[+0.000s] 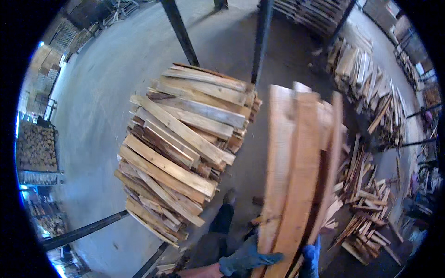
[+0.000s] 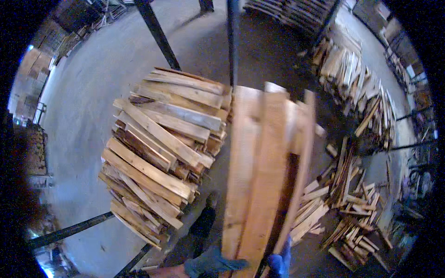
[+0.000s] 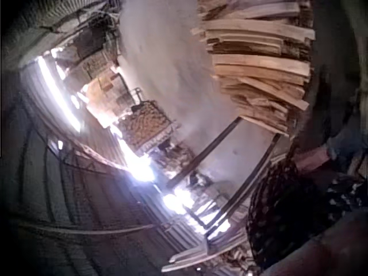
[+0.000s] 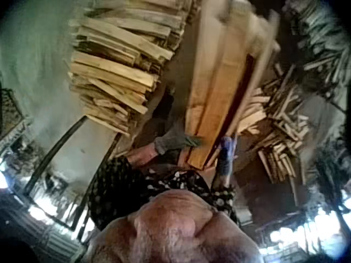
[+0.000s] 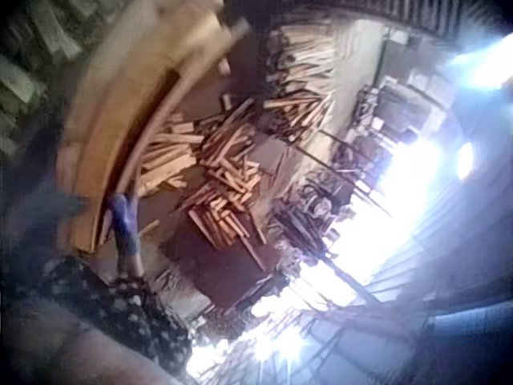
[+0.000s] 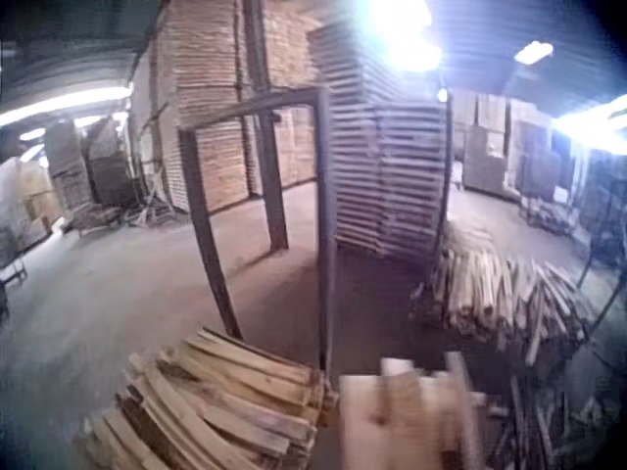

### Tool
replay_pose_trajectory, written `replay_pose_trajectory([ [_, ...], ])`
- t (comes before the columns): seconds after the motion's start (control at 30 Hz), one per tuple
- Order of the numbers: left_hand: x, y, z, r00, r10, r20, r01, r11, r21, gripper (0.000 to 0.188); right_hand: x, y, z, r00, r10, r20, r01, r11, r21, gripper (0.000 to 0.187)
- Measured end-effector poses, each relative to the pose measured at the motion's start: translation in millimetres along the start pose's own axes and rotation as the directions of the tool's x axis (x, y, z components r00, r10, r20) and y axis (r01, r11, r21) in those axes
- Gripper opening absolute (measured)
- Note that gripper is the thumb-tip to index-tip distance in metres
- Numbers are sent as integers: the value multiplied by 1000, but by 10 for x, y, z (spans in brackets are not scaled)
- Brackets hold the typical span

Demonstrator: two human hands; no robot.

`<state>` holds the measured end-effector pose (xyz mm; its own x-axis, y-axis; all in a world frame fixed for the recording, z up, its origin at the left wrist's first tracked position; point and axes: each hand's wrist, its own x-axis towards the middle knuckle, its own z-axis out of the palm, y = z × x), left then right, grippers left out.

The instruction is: The person picks up wooden planks from a large pile on the floor and stacks them into a neat pile. The person wears blue gloves and repeatedly handles the planks one by one or in small groups, moving them from a disorganized heap to an organized stack.

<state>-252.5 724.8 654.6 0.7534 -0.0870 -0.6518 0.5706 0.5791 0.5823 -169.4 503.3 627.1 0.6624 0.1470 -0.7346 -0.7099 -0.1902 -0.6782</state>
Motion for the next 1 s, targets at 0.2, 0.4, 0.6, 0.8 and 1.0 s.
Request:
replay_pose_trajectory([
  [0.2,-250,136,-679,893,251,-374,-372,879,-299,76,556,-801,1518,879,-14,477,156,953,-259,89],
  [0.4,-706,41,-943,621,395,-677,-657,734,-175,77,453,-813,2408,698,90,710,248,900,-358,92],
  [0.6,-1122,-570,-930,556,286,-780,-697,671,-251,72,45,-428,2803,454,214,865,359,845,-397,87],
  [0.8,-1585,-1377,-1039,398,239,-886,-797,568,-205,55,-546,229,3064,177,158,971,578,783,-233,85],
  [1.0,-2193,-2211,-1716,330,126,-935,-792,577,-202,48,-1030,1180,3615,111,151,982,670,718,-186,100],
])
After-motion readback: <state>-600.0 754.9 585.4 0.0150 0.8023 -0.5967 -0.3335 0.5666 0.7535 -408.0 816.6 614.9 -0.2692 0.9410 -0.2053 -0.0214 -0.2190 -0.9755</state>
